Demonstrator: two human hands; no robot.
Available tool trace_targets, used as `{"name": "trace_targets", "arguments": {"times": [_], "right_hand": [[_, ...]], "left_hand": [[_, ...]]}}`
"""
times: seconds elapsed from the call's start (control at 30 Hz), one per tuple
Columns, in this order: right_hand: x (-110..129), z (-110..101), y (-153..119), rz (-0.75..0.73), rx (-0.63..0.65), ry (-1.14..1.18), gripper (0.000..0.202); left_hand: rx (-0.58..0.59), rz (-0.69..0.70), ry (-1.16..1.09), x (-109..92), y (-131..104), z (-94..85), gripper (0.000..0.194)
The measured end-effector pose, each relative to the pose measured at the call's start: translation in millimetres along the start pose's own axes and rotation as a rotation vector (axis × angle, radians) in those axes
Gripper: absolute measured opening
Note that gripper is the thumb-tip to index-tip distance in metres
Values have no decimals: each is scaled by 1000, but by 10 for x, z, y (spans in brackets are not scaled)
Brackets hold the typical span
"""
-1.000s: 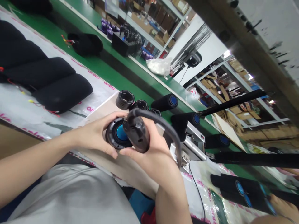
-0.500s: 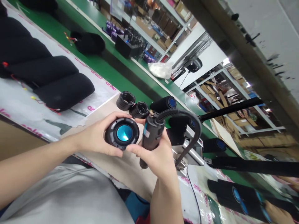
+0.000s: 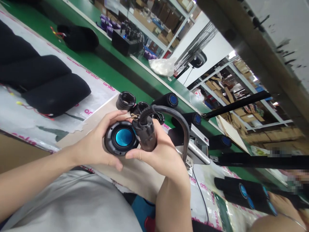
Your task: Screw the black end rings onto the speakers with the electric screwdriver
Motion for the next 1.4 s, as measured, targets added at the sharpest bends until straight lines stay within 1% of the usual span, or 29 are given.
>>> {"name": "trace_targets", "arguments": {"times": [0.07, 0.13, 0.17, 0.2, 0.23, 0.27, 0.3, 0.33, 0.4, 0.43, 0.47, 0.5, 0.53, 0.57, 0.6, 0.67, 0.73, 0.77, 0.83, 0.9, 1.0, 1.1, 1.17, 1.27, 1.33, 1.4], "right_hand": [[3, -4, 32, -10, 7, -14, 74], [-24, 16, 20, -16, -2, -20, 73], [-44, 22, -9, 0, -23, 3, 73], [-66, 15, -57, 29, -76, 50, 70], [-84, -12, -125, 55, -169, 124, 65], [-95, -60, -216, 63, -295, 216, 58], [-97, -131, -328, 37, -452, 313, 50], [-91, -218, -461, -13, -622, 397, 41], [-58, -416, -766, -175, -955, 500, 24], [-40, -509, -923, -243, -1098, 523, 18], [-23, -590, -1072, -294, -1220, 522, 20], [-10, -657, -1203, -336, -1316, 504, 24], [-2, -708, -1310, -366, -1380, 473, 27], [-1, -747, -1388, -388, -1408, 430, 29], [-12, -774, -1437, -387, -1413, 391, 31], [-64, -809, -1460, -364, -1409, 321, 35], [-143, -840, -1410, -322, -1389, 249, 39], [-186, -857, -1369, -304, -1372, 219, 41], [-270, -894, -1283, -273, -1322, 194, 47], [-334, -924, -1214, -261, -1268, 218, 54], [-358, -941, -1154, -259, -1225, 259, 60], [-334, -942, -1118, -206, -1214, 263, 67], [-335, -942, -1099, -182, -1203, 243, 70], [-401, -920, -1093, -179, -1210, 248, 74], [-443, -886, -1103, -165, -1187, 297, 76], [-401, -872, -1122, -201, -1170, 349, 74]], "left_hand": [[-52, 20, 22, -23, -13, 38, 120], [-73, 28, 53, -56, -29, 68, 104], [-79, 8, 74, -73, -36, 74, 98], [-87, -28, 98, -89, -41, 73, 94], [-95, -72, 120, -103, -44, 63, 93], [-103, -117, 142, -116, -44, 47, 92], [-108, -152, 164, -128, -42, 25, 92], [-109, -165, 186, -139, -38, 2, 91], [-101, -141, 236, -155, -27, -40, 89], [-106, -129, 270, -157, -21, -55, 87], [-116, -120, 308, -156, -14, -62, 85], [-127, -113, 347, -153, -6, -56, 84], [-121, -107, 379, -149, 6, -32, 85], [-98, -102, 408, -145, 22, 14, 87], [-56, -94, 430, -143, 42, 81, 89], [73, -72, 440, -145, 90, 273, 90], [192, -59, 409, -148, 145, 502, 82], [232, -56, 385, -147, 176, 613, 80], [296, -70, 329, -132, 236, 799, 82], [332, -93, 286, -113, 287, 912, 88], [332, -145, 262, -120, 326, 955, 93], [322, -183, 271, -176, 319, 941, 91], [316, -172, 280, -201, 309, 935, 89], [277, -151, 294, -152, 318, 924, 87], [248, -100, 296, -91, 342, 915, 91], [238, -32, 299, -45, 370, 913, 95]]}}
Point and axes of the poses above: each hand's wrist, its own y-axis towards the middle knuckle, its own z-axis out of the palm, x = y × z, the point moved 2 cm from there along y, towards the middle knuckle, and after that the axes turned 5 degrees about -z, right-handed, at the moved point
